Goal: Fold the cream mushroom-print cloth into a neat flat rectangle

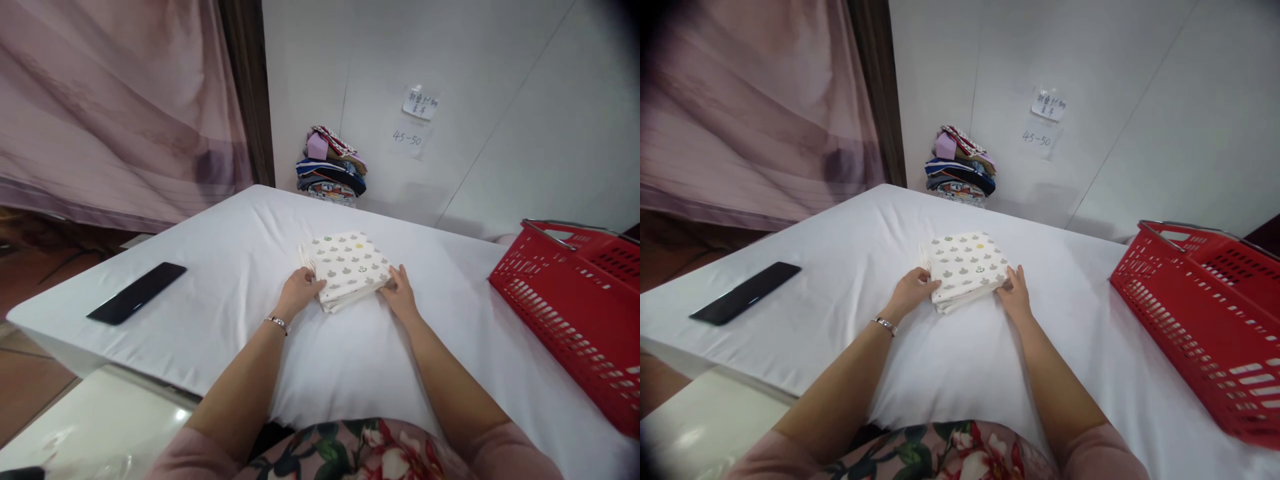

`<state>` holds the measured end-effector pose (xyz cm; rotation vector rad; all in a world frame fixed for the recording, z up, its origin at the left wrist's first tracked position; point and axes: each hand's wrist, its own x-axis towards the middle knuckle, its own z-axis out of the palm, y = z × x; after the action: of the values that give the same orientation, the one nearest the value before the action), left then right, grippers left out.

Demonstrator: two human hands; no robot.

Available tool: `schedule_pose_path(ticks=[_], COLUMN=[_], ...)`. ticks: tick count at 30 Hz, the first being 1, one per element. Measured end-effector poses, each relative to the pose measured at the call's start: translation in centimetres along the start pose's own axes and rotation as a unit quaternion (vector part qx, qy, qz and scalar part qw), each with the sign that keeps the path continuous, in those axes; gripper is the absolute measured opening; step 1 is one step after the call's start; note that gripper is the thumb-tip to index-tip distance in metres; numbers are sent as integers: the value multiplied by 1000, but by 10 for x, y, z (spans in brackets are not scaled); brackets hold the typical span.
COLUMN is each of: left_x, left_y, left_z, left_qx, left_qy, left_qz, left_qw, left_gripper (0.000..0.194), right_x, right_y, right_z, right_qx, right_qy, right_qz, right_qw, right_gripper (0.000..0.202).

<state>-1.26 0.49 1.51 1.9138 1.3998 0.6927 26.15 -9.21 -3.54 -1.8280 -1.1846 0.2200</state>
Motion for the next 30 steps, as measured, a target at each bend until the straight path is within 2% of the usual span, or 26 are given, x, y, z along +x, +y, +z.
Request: schedule_pose_path(ticks=[3, 7, 9, 11, 13, 15, 16, 18, 23, 30], left_x=[-2, -3, -2, -1, 0, 0, 0, 1, 1, 0], left_y=[1, 2, 1, 0, -2, -3, -3, -3, -2, 0], left_z=[-1, 0, 0, 1, 2, 3, 4, 4, 4, 6], left_qx=[-7, -23, -24, -24, -24, -25, -25, -25, -18, -15], left_qy=[-9, -26, -26, -22, -19, -14, -11, -7, -4, 1], left_qz=[11, 16, 9, 3, 3, 3, 1, -3, 4, 17], left_qw=[1000, 999, 999, 999, 1000, 1000, 1000, 1000, 1000, 1000], left_gripper=[28, 30, 31, 32, 32, 31, 31, 30, 27, 25], right_x=[3, 6, 5, -1, -11, -23, -28, -35, -37, -30], right_y=[4, 9, 6, -3, -19, -38, -47, -61, -70, -70], right_z=[-2, -1, -2, -1, 1, 5, 7, 11, 16, 13], right_qx=[63, 12, -41, -89, -124, -155, -172, -206, -240, -208], right_qy=[28, 43, 57, 69, 39, -51, -103, -160, -165, -163], right_qz=[-7, -2, -42, -115, -200, -277, -305, -323, -308, -319], right_qw=[998, 999, 997, 987, 971, 947, 931, 910, 906, 910], right_gripper=[66, 59, 53, 50, 49, 53, 55, 57, 54, 37])
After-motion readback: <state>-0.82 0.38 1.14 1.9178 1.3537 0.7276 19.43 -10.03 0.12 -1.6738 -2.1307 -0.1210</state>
